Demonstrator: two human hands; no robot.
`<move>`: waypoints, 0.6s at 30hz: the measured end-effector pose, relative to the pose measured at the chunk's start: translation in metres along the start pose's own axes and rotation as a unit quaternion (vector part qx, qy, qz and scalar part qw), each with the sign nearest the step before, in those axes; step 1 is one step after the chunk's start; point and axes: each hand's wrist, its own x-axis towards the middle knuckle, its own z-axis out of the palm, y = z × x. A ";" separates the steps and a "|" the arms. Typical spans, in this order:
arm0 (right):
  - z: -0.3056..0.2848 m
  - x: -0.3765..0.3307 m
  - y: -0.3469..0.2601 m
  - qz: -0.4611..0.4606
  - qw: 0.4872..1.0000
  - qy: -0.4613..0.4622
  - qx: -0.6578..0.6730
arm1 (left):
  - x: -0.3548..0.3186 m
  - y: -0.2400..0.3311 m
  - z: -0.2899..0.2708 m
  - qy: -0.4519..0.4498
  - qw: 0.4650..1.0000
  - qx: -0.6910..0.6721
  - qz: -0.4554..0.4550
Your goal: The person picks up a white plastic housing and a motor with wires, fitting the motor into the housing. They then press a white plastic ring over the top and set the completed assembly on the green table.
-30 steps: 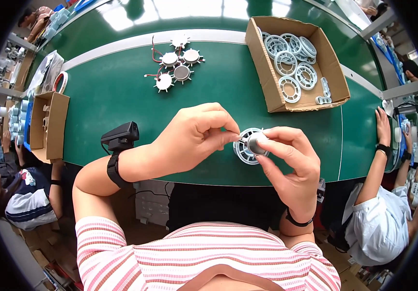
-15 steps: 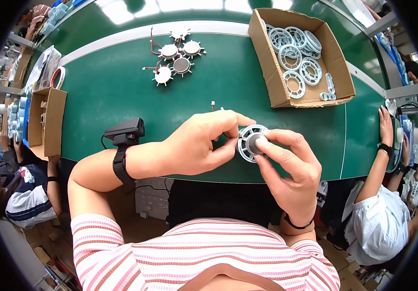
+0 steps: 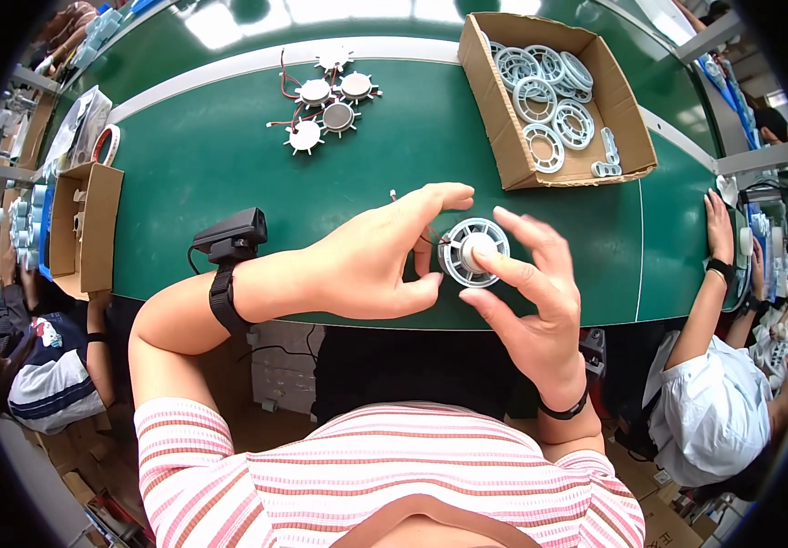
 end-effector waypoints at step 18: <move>-0.039 -0.048 0.074 0.128 0.979 0.148 0.058 | 0.001 -0.015 0.010 0.025 0.980 0.078 0.180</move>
